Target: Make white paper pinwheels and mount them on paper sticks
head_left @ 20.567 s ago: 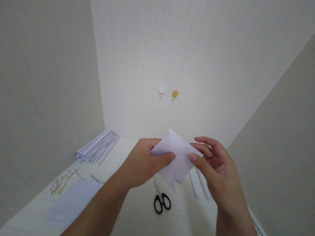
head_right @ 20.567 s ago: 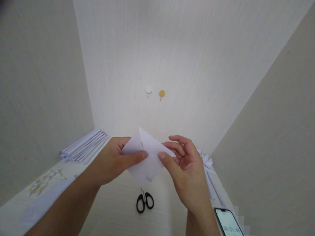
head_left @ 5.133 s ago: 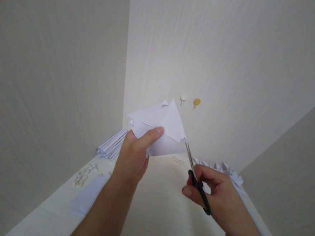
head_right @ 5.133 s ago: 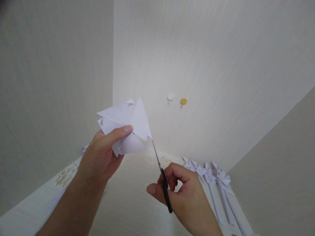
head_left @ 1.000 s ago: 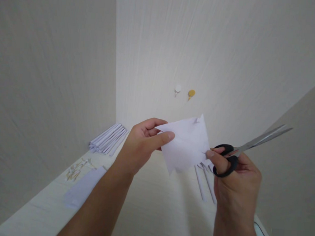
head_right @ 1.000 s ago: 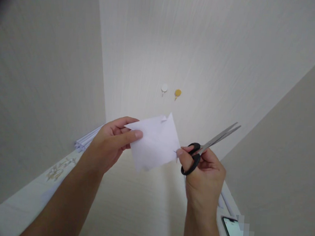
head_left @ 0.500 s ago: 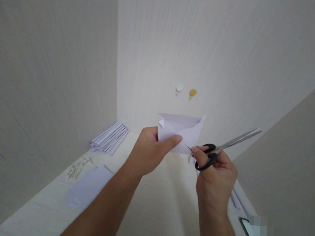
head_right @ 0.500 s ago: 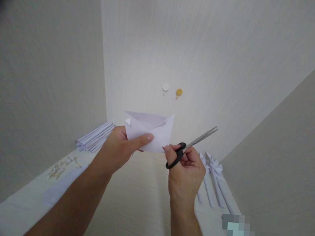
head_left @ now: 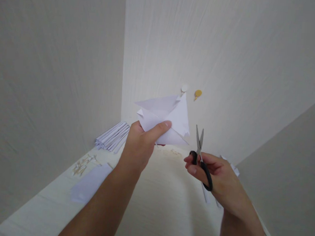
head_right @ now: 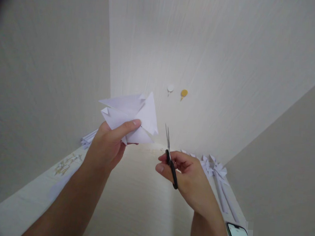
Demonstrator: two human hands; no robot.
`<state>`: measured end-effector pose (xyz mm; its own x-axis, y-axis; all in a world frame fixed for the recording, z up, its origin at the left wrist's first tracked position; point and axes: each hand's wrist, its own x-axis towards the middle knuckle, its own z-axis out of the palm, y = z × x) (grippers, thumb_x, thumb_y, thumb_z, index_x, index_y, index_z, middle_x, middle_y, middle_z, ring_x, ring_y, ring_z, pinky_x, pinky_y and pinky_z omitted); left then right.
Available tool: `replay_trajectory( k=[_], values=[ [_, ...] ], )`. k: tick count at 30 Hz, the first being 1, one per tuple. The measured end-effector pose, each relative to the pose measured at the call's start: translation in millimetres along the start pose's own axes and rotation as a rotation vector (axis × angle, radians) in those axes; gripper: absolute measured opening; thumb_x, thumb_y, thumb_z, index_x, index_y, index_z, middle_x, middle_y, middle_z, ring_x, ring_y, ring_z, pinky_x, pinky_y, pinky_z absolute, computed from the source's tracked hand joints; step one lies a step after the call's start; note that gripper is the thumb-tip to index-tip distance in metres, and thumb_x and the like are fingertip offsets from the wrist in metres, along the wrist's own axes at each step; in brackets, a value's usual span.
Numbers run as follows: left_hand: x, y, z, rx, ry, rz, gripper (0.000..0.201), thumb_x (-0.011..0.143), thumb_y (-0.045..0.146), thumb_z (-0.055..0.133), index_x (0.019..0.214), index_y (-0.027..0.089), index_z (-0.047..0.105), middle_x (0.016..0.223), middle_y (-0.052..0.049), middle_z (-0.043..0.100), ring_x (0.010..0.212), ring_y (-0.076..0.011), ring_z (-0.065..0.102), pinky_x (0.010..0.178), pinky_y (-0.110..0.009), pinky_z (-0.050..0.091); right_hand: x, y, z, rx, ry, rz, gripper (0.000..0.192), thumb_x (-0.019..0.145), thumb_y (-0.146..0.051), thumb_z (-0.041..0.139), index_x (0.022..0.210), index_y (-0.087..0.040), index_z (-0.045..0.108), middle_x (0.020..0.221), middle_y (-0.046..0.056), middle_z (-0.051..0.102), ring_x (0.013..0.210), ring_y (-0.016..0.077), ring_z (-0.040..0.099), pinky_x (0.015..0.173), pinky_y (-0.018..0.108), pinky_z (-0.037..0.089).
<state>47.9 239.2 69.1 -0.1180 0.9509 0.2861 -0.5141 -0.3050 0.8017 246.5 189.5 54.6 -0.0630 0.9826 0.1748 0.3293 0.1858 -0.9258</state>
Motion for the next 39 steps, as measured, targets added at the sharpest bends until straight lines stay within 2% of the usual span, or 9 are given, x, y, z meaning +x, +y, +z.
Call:
replay_trajectory(
  k=[4, 9, 13, 21, 30, 39],
  values=[
    [-1.6, 3.9, -0.7, -0.068, -0.041, 0.036, 0.028, 0.075, 0.034, 0.086, 0.095, 0.016, 0.078, 0.098, -0.005, 0.080, 0.082, -0.0200, 0.074, 0.069, -0.026, 0.058, -5.2, -3.9, -1.2, -0.105, -0.044, 0.020, 0.034, 0.074, -0.052, 0.087, 0.084, -0.020, 0.081, 0.070, 0.002, 0.068, 0.063, 0.0135, 0.055, 0.055, 0.024, 0.043],
    [-2.8, 7.0, 0.1, -0.054, -0.012, 0.065, 0.026, 0.075, 0.033, 0.085, 0.094, 0.017, 0.078, 0.093, -0.004, 0.079, 0.076, -0.0178, 0.071, 0.063, -0.024, 0.056, -6.4, -7.2, -1.8, -0.181, -0.086, 0.012, 0.030, 0.074, -0.047, 0.088, 0.072, -0.019, 0.078, 0.062, -0.001, 0.063, 0.058, 0.0121, 0.050, 0.051, 0.024, 0.037],
    [-2.9, 6.9, 0.5, -0.049, 0.001, 0.076, 0.027, 0.075, 0.033, 0.086, 0.095, 0.017, 0.079, 0.092, -0.004, 0.079, 0.074, -0.0163, 0.070, 0.059, -0.022, 0.055, -6.6, -9.1, 0.2, -0.187, -0.089, 0.013, 0.030, 0.071, -0.046, 0.089, 0.069, -0.019, 0.076, 0.061, -0.001, 0.062, 0.059, 0.0126, 0.051, 0.052, 0.025, 0.037],
    [-3.9, 7.3, 1.8, -0.068, -0.004, 0.078, 0.029, 0.074, 0.033, 0.087, 0.096, 0.017, 0.079, 0.102, -0.007, 0.082, 0.093, -0.0234, 0.076, 0.078, -0.029, 0.061, -7.0, -12.0, 3.8, -0.224, -0.060, 0.034, 0.041, 0.072, -0.053, 0.084, 0.062, -0.016, 0.069, 0.058, 0.000, 0.057, 0.057, 0.0119, 0.046, 0.052, 0.025, 0.036],
    [-3.3, 6.0, 1.5, -0.064, 0.000, 0.094, 0.028, 0.075, 0.032, 0.086, 0.098, 0.018, 0.079, 0.104, -0.007, 0.082, 0.098, -0.0256, 0.076, 0.083, -0.032, 0.061, -5.7, -8.9, 4.0, -0.253, -0.049, 0.024, 0.047, 0.072, -0.056, 0.084, 0.058, -0.017, 0.062, 0.057, -0.003, 0.048, 0.057, 0.0117, 0.040, 0.051, 0.026, 0.032],
    [-4.2, 8.9, 3.5, -0.037, 0.014, 0.070, 0.024, 0.075, 0.033, 0.085, 0.092, 0.018, 0.078, 0.106, -0.006, 0.082, 0.102, -0.0268, 0.076, 0.086, -0.032, 0.061, -7.1, -10.7, 3.4, -0.247, -0.050, 0.040, 0.048, 0.072, -0.057, 0.084, 0.057, -0.018, 0.060, 0.057, -0.003, 0.047, 0.057, 0.0118, 0.040, 0.051, 0.027, 0.030]
  ],
)
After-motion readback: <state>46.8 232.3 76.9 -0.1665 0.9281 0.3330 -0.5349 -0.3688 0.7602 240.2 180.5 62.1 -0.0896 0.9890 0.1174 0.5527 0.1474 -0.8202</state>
